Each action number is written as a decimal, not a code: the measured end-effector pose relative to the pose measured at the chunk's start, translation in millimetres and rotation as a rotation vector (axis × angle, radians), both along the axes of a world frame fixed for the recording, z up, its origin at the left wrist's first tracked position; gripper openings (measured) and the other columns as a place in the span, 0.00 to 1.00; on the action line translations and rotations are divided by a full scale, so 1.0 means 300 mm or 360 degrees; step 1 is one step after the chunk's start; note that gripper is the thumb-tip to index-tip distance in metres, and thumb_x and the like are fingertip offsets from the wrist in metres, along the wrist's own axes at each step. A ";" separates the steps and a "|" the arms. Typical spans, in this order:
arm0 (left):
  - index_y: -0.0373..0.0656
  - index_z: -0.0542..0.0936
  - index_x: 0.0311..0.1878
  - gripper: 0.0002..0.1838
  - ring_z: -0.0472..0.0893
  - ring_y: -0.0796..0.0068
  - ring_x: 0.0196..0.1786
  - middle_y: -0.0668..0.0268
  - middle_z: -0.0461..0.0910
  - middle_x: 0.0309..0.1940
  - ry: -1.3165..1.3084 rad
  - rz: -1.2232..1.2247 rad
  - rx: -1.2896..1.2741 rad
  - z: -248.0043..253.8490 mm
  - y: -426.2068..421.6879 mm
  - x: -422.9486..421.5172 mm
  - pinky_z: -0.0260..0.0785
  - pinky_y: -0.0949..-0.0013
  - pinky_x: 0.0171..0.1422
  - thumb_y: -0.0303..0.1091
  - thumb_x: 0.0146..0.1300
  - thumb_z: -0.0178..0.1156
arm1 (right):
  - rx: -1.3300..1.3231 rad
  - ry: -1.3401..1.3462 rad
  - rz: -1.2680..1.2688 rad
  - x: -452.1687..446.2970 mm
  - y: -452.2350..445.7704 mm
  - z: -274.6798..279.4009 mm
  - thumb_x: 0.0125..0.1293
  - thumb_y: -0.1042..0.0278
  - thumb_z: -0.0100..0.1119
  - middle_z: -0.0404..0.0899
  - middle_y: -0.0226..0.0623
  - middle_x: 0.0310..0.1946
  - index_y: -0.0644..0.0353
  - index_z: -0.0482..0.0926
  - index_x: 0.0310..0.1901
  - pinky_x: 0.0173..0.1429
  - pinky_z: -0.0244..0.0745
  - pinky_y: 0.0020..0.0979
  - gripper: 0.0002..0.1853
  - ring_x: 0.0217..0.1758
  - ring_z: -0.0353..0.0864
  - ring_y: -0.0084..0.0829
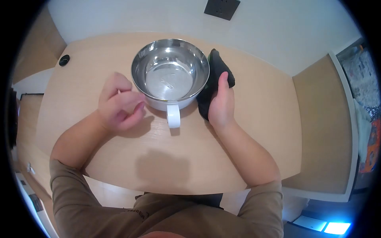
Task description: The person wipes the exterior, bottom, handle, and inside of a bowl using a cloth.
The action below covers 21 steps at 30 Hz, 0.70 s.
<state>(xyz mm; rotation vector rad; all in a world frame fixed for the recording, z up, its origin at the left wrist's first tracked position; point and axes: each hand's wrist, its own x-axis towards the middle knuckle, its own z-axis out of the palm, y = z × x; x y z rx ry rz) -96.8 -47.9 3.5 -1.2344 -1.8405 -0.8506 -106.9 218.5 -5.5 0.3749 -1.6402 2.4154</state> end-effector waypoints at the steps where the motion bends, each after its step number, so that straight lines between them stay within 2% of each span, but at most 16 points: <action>1: 0.41 0.81 0.45 0.19 0.74 0.60 0.45 0.59 0.77 0.41 -0.0023 0.0079 0.0019 0.017 0.004 -0.002 0.68 0.61 0.48 0.26 0.46 0.69 | -0.0022 -0.0020 -0.0010 0.000 -0.002 0.003 0.85 0.53 0.32 0.68 0.39 0.72 0.65 0.60 0.76 0.79 0.55 0.35 0.29 0.74 0.65 0.31; 3: 0.44 0.82 0.42 0.17 0.74 0.59 0.50 0.61 0.79 0.43 -0.0062 0.0239 0.0057 0.041 0.021 -0.005 0.66 0.61 0.55 0.28 0.45 0.68 | -0.0065 -0.0053 -0.0027 0.000 -0.005 0.013 0.85 0.53 0.33 0.69 0.39 0.71 0.65 0.62 0.75 0.79 0.56 0.36 0.29 0.73 0.66 0.31; 4: 0.44 0.82 0.43 0.16 0.72 0.53 0.58 0.58 0.79 0.50 -0.0189 0.0272 -0.0025 0.034 0.019 -0.006 0.60 0.55 0.66 0.31 0.47 0.68 | -0.0086 -0.0085 -0.0050 -0.001 -0.005 0.017 0.85 0.52 0.33 0.69 0.39 0.71 0.65 0.62 0.75 0.79 0.56 0.36 0.29 0.73 0.66 0.32; 7: 0.42 0.79 0.44 0.11 0.69 0.50 0.61 0.55 0.78 0.56 -0.0105 0.0180 -0.0189 0.012 -0.001 -0.046 0.55 0.49 0.73 0.33 0.60 0.62 | -0.0138 -0.0147 -0.0106 -0.004 -0.003 0.023 0.85 0.52 0.33 0.70 0.39 0.70 0.65 0.64 0.74 0.78 0.57 0.37 0.29 0.72 0.67 0.32; 10: 0.43 0.76 0.43 0.08 0.68 0.49 0.65 0.55 0.77 0.58 -0.0404 -0.0071 -0.0110 -0.007 -0.008 -0.053 0.52 0.47 0.75 0.34 0.64 0.61 | -0.0171 -0.0140 -0.0122 -0.004 -0.004 0.027 0.84 0.51 0.33 0.71 0.38 0.69 0.64 0.64 0.73 0.78 0.57 0.37 0.28 0.73 0.67 0.33; 13: 0.43 0.74 0.43 0.07 0.68 0.53 0.65 0.56 0.77 0.57 -0.0528 -0.0066 0.0013 -0.021 -0.011 -0.051 0.53 0.49 0.75 0.35 0.68 0.58 | -0.0199 -0.0134 -0.0104 0.000 -0.007 0.020 0.84 0.50 0.32 0.70 0.37 0.71 0.62 0.64 0.74 0.79 0.56 0.38 0.29 0.74 0.66 0.33; 15: 0.43 0.75 0.44 0.06 0.70 0.57 0.63 0.59 0.78 0.55 -0.0632 -0.0141 0.0197 -0.037 -0.009 -0.060 0.57 0.53 0.73 0.30 0.66 0.60 | -0.0217 -0.0159 -0.0084 0.003 -0.005 0.014 0.84 0.47 0.31 0.70 0.35 0.72 0.59 0.64 0.74 0.79 0.56 0.40 0.30 0.74 0.66 0.34; 19: 0.42 0.74 0.45 0.05 0.71 0.64 0.59 0.60 0.78 0.54 -0.1138 -0.0434 0.0674 -0.064 0.009 -0.053 0.61 0.60 0.70 0.27 0.68 0.58 | -0.0090 0.0027 -0.0035 0.040 -0.007 0.000 0.84 0.47 0.32 0.64 0.35 0.75 0.59 0.56 0.78 0.80 0.52 0.39 0.31 0.77 0.62 0.34; 21: 0.42 0.75 0.44 0.04 0.71 0.65 0.60 0.61 0.78 0.53 -0.1224 -0.0505 0.0772 -0.063 0.022 -0.043 0.62 0.61 0.70 0.27 0.69 0.58 | 0.0055 0.0139 -0.0035 0.050 -0.010 -0.015 0.84 0.47 0.32 0.61 0.35 0.77 0.59 0.52 0.80 0.81 0.50 0.38 0.32 0.78 0.59 0.33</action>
